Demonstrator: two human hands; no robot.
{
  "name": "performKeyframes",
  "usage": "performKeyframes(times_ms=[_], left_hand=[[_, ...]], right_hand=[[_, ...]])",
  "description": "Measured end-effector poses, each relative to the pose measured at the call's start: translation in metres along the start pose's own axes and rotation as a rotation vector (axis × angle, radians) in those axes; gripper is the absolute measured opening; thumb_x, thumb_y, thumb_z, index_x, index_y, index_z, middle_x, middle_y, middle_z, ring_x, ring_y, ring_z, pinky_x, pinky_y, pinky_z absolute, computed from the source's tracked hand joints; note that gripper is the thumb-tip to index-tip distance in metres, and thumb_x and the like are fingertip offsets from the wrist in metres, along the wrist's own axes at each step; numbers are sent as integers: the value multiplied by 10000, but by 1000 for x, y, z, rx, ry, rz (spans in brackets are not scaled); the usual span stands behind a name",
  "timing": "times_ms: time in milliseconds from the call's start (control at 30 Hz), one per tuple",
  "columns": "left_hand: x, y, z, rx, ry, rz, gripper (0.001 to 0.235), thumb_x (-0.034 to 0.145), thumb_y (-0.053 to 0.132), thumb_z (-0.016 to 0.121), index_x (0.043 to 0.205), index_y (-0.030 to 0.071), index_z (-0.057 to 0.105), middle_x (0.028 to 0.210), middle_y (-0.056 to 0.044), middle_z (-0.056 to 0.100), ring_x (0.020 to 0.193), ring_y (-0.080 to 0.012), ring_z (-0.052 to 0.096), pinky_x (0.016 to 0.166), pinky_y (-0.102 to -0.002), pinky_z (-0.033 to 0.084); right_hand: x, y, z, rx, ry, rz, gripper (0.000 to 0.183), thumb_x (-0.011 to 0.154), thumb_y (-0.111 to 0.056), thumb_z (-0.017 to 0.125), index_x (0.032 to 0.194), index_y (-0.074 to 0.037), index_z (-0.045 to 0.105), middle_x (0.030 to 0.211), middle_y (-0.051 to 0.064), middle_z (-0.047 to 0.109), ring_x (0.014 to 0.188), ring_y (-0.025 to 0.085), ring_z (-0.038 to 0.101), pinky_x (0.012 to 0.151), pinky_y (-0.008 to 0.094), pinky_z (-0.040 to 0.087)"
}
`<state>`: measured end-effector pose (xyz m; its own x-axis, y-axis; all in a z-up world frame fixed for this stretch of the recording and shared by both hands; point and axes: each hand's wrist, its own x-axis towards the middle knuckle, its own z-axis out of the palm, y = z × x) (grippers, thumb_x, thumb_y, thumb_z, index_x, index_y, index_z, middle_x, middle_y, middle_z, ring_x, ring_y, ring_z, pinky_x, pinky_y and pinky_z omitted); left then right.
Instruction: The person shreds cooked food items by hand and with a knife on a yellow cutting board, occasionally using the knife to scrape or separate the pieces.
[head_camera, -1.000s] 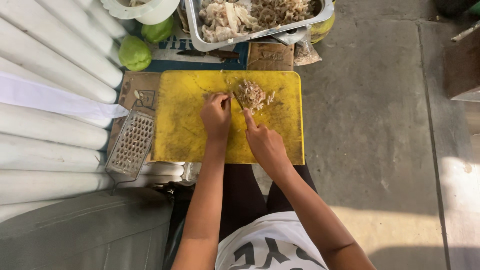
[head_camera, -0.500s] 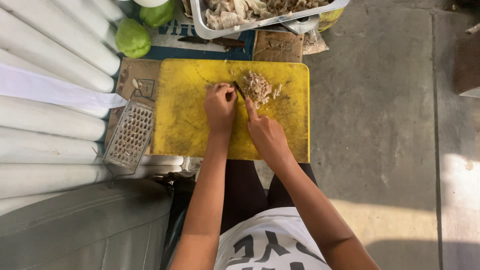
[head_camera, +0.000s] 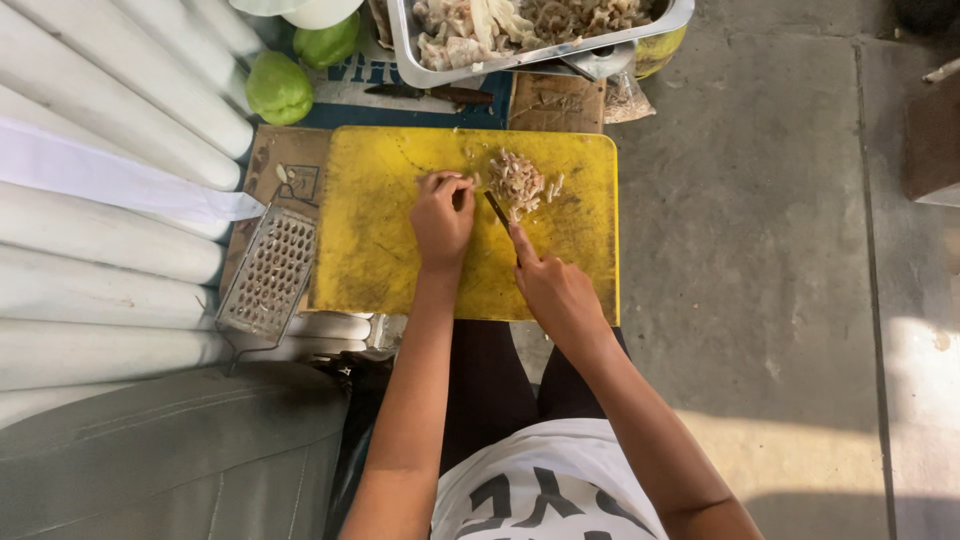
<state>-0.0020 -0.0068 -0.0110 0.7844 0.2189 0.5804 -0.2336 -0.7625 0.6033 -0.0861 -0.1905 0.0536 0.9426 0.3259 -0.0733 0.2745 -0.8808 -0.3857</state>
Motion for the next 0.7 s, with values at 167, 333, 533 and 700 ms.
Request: performKeyframes(times_ms=[167,333,533,700], left_hand=[[0,1,-1,22,-40,-76,115,942,128,735,969,23,771,1060,-120,740,826,-287,729,725,-369,587],[1,3,-4,0,-34,-72,116,912,114,730,964,24,780,1063,-124,743,837,-293,732,733,-371,589],[-1,-5,2,15,-63,-65,127,915,93,720,990,4,772,1095,-143,732,891,-308,723,778,-384,585],[-2,-4,4,4,-54,-60,109,883,64,737,950,-19,759,1045,-152,721,942,-336,697,816,-406,569]], right_hand=[[15,-7,3,-9,96,-47,641,1011,-277,571,1594,-179,322,819,218,702,631,393,706,566,489,576],[33,-14,10,-69,57,-31,619,1060,-261,536,1618,-147,295,834,213,699,652,372,709,584,481,578],[36,-12,18,-52,60,-47,637,1037,-237,544,1619,-132,305,829,210,695,650,352,703,597,471,581],[47,-12,20,-47,-11,-6,646,1039,-246,539,1623,-144,282,816,215,698,647,359,700,597,473,583]])
